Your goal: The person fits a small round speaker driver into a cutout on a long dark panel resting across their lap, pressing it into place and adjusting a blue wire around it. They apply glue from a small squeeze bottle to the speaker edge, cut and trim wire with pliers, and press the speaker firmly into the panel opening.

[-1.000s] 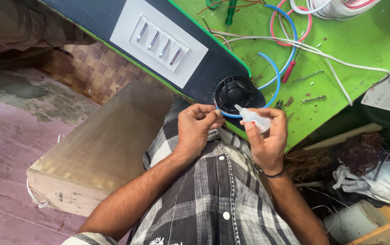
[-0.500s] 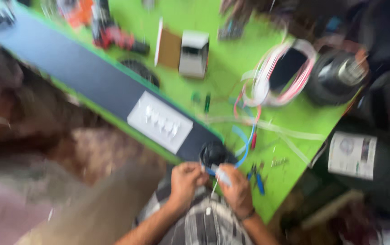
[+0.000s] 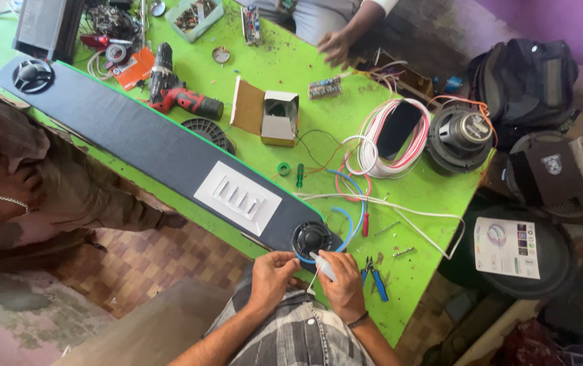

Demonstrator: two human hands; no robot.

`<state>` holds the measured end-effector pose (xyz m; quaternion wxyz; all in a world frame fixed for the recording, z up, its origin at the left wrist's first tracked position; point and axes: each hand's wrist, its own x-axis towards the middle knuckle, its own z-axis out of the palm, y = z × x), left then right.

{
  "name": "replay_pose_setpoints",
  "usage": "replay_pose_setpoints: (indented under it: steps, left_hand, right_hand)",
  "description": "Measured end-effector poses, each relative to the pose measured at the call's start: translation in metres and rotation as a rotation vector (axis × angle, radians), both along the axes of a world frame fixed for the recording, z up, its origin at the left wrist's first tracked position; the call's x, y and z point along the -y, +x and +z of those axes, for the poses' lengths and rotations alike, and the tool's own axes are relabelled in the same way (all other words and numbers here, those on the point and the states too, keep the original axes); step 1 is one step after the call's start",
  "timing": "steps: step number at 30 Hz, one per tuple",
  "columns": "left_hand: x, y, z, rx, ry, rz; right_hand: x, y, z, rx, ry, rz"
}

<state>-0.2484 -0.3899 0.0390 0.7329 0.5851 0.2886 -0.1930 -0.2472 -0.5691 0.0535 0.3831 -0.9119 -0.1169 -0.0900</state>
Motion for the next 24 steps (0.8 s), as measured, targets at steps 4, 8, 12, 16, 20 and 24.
replay_pose_setpoints:
  steps: [4,8,12,16,20,24]
  left_hand:
    - [-0.015,0.011,0.008,0.335,0.470,-0.320]
    - [-0.022,0.027,0.010,0.370,0.787,-0.584]
    - [-0.025,0.044,0.018,0.270,0.790,-0.731]
    - [-0.028,0.058,0.029,0.321,0.847,-0.821]
    - [-0.032,0.064,0.034,0.372,0.843,-0.889]
    - [-0.038,0.069,0.033,0.373,0.781,-0.934]
  right_hand:
    - [0.002,-0.003,-0.004,0.049,-0.003,0.035]
    - [0.003,-0.008,-0.012,0.024,-0.024,0.033]
    - [0.005,-0.013,-0.014,-0.008,-0.003,0.014]
    - [0.004,-0.013,-0.012,-0.017,0.037,-0.011]
    - [-0.002,-0.012,-0.012,-0.023,0.053,-0.066]
    - [-0.012,-0.018,-0.011,-0.018,0.052,-0.148]
